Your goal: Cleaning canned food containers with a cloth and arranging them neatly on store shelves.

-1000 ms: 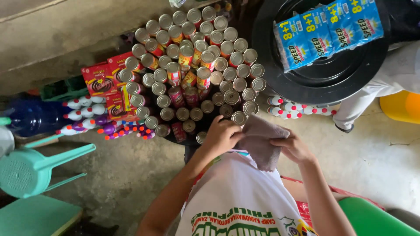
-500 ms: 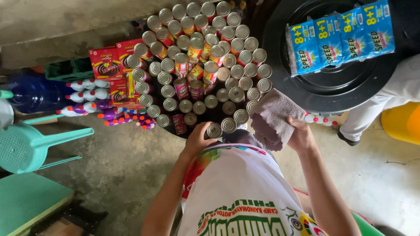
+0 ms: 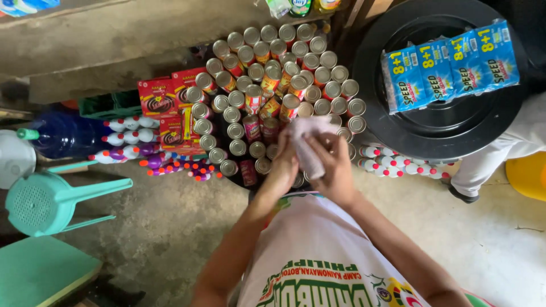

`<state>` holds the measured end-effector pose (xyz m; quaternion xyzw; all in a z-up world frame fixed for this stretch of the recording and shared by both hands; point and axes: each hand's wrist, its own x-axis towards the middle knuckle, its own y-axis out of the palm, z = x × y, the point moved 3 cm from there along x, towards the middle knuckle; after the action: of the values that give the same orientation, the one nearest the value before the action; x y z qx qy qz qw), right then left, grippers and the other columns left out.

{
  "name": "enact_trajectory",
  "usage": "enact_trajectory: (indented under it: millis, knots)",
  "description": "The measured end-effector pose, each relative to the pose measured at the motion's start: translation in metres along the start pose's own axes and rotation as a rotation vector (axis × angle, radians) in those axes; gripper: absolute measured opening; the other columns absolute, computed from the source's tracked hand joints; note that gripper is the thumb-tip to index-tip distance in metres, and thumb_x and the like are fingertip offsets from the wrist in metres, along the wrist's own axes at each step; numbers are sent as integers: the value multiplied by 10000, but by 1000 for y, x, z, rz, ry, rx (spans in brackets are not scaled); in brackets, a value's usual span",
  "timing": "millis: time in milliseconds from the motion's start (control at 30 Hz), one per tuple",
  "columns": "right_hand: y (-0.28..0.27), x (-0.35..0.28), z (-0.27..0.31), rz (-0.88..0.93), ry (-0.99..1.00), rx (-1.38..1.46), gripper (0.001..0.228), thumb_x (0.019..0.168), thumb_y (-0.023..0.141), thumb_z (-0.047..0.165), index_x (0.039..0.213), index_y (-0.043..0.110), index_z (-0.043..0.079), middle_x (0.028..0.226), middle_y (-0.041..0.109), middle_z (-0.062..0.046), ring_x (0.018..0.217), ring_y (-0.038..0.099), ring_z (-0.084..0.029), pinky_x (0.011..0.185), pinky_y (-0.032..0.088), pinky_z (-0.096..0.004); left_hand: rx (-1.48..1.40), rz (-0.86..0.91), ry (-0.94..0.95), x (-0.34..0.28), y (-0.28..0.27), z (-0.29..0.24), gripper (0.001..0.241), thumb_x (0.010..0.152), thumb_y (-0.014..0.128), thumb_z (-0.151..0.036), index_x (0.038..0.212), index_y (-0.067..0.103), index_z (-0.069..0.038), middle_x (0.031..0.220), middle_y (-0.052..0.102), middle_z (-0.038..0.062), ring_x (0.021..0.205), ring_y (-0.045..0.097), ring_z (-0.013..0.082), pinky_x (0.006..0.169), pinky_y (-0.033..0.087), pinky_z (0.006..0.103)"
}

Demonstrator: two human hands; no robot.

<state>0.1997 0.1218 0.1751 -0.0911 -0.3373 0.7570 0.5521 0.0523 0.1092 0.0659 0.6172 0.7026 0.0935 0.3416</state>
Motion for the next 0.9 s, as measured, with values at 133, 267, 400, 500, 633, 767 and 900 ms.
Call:
enact_trajectory:
  millis: [133, 267, 400, 500, 633, 767, 900]
  knots:
    - [-6, 7, 8, 6, -219, -303, 864, 523, 822, 106, 1369, 692, 222, 1199, 535, -122, 1070, 501, -348, 944, 402, -481, 806, 382, 562, 22, 13, 29, 422, 1069, 584, -328, 1419, 521, -101, 1348, 620, 29, 1264, 612, 164, 1095, 521, 339]
    - [-27, 27, -22, -147, -91, 41, 737, 748, 743, 167, 1465, 570, 182, 1579, 342, -295, 1482, 349, -490, 1239, 313, -545, -425, 291, -153, 24, 40, 29, 554, 1124, 410, -429, 1574, 349, -112, 1499, 499, 56, 1346, 531, 166, 1122, 467, 355]
    - [-28, 19, 4, -65, -263, -250, 773, 624, 772, 131, 1387, 645, 148, 1584, 361, -295, 1509, 331, -489, 1253, 290, -596, -358, 362, -106, 24, 51, 21, 587, 1134, 433, -402, 1631, 297, -122, 1555, 450, 52, 1392, 494, 159, 1153, 435, 350]
    - [-29, 3, 24, 19, -410, -310, 747, 580, 810, 314, 1306, 667, 212, 1512, 422, -229, 1396, 396, -471, 1145, 273, -580, -495, 622, -326, 18, 56, 10, 556, 1036, 389, -430, 1523, 312, -175, 1498, 498, 20, 1377, 529, 155, 1148, 456, 354]
    - [-21, 6, -30, -194, -84, 46, 599, 902, 730, 233, 1473, 583, 125, 1649, 323, -330, 1544, 375, -464, 1251, 353, -481, -397, 506, -213, 32, 59, 15, 535, 1108, 396, -448, 1516, 374, -103, 1375, 566, 63, 1266, 570, 185, 1108, 471, 394]
    - [-13, -1, -37, -300, 218, 586, 660, 867, 688, 266, 1498, 544, 137, 1637, 376, -318, 1543, 326, -492, 1273, 278, -504, -395, 419, -170, 44, 60, 11, 558, 1152, 408, -491, 1461, 447, -28, 1268, 619, 96, 1187, 607, 200, 1084, 485, 409]
    - [-27, -9, 13, -225, -392, -308, 700, 717, 751, 193, 1397, 591, 231, 1601, 377, -188, 1525, 284, -467, 1308, 228, -496, 184, 643, 273, 10, 106, -74, 531, 1067, 558, -398, 1445, 480, -33, 1379, 579, 56, 1233, 588, 158, 1072, 499, 398]
